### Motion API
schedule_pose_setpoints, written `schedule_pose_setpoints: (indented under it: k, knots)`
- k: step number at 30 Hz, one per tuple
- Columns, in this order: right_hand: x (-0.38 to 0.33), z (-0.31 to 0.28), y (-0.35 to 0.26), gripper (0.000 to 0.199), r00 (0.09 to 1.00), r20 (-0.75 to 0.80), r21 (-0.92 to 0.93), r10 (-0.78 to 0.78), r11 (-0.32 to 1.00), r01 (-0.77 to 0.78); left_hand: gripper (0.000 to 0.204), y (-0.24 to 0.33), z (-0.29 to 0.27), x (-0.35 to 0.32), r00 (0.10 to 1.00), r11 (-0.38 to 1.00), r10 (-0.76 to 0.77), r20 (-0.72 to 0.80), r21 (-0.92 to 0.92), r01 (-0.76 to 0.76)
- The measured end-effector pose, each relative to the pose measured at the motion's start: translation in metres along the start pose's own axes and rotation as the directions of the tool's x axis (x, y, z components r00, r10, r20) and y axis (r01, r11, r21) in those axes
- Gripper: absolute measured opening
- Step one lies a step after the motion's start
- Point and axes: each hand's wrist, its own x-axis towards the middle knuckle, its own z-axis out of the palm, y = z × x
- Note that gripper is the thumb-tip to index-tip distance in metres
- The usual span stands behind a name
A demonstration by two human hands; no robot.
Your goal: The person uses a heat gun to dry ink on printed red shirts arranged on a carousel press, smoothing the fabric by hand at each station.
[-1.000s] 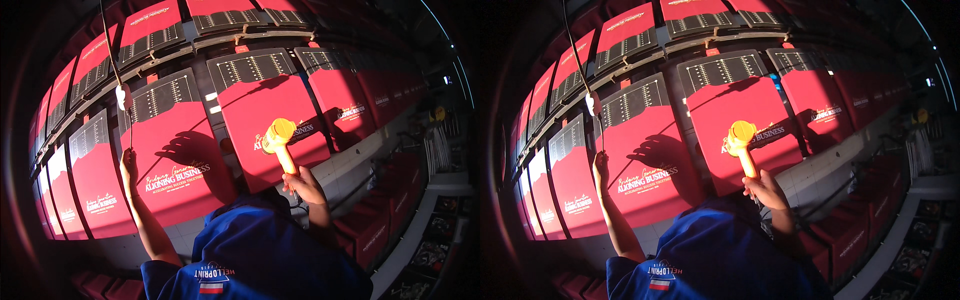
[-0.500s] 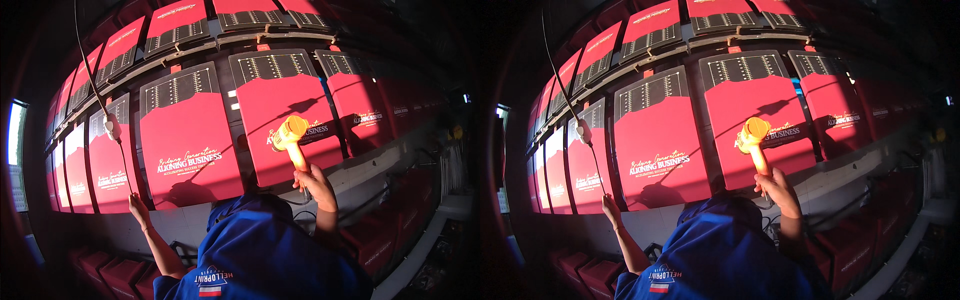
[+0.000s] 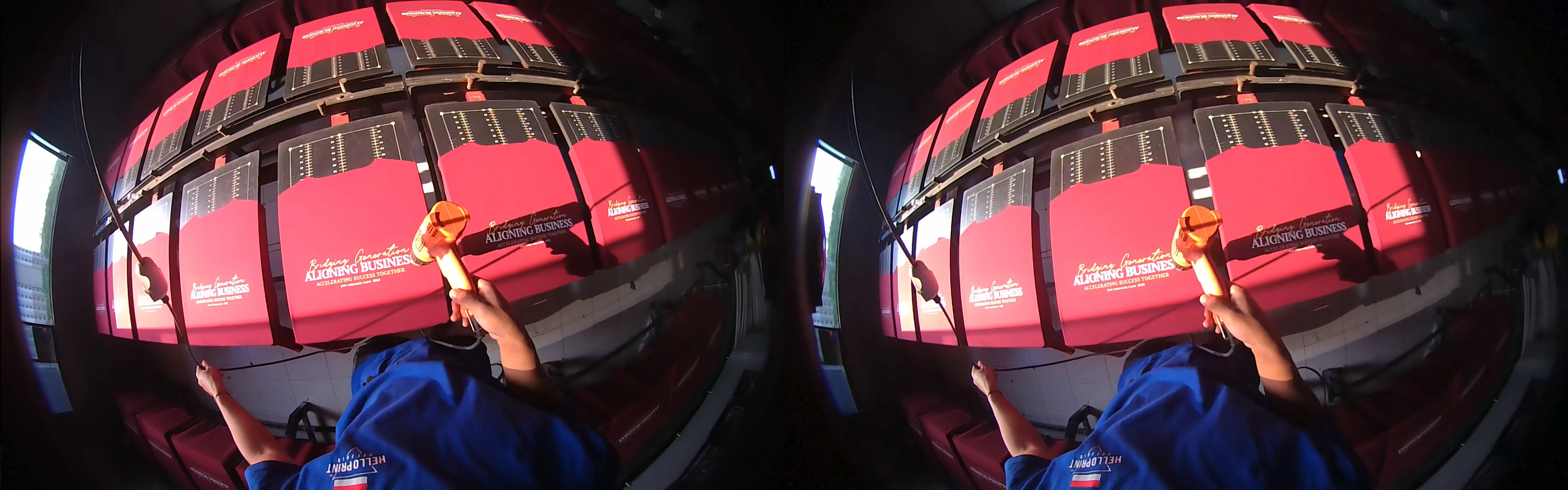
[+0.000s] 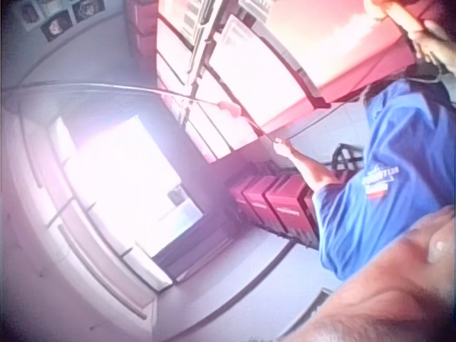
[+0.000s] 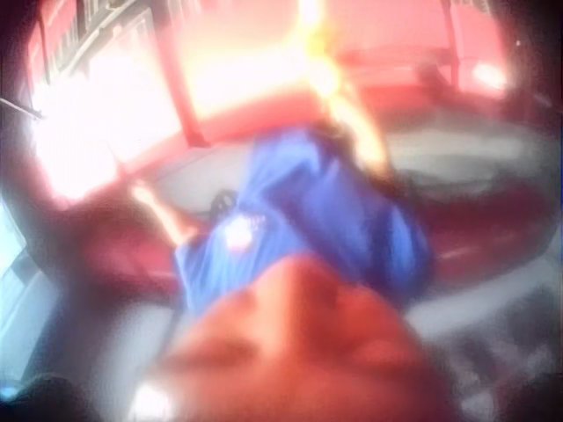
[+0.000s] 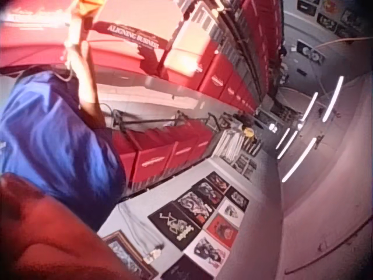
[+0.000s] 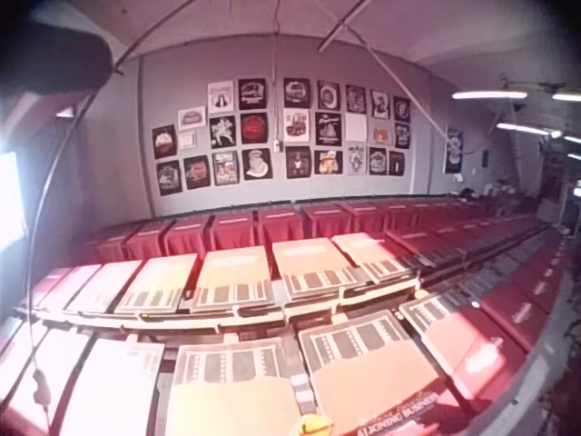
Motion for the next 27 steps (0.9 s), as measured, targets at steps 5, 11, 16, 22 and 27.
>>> schedule_pose_setpoints:
  k: [5,11,16,22,27]
  knots:
    - [0.019,0.044,-0.015,0.023,0.996,-0.081,-0.05,0.022,0.998,-0.026,0.046,-0.045,0.016,0.109,0.983,0.989,-0.12,-0.141,-0.105,0.105]
    - [0.028,0.082,-0.008,0.021,0.962,-0.269,-0.09,0.049,0.993,-0.076,0.048,-0.036,0.051,0.197,0.973,0.999,-0.002,-0.229,0.031,0.009]
    - [0.032,0.108,-0.001,0.02,0.932,-0.363,-0.106,0.021,0.992,-0.064,0.044,-0.009,0.054,0.206,0.959,0.997,-0.06,-0.278,0.036,0.073]
    - [0.033,0.116,-0.002,0.018,0.928,-0.371,-0.091,0.006,0.995,-0.043,0.041,0.001,0.066,0.215,0.946,0.989,-0.138,-0.293,0.006,0.146]
    - [0.034,0.115,-0.001,0.018,0.932,-0.361,-0.091,0.024,0.994,-0.061,0.041,-0.013,0.072,0.237,0.929,0.98,-0.188,-0.32,-0.003,0.197]
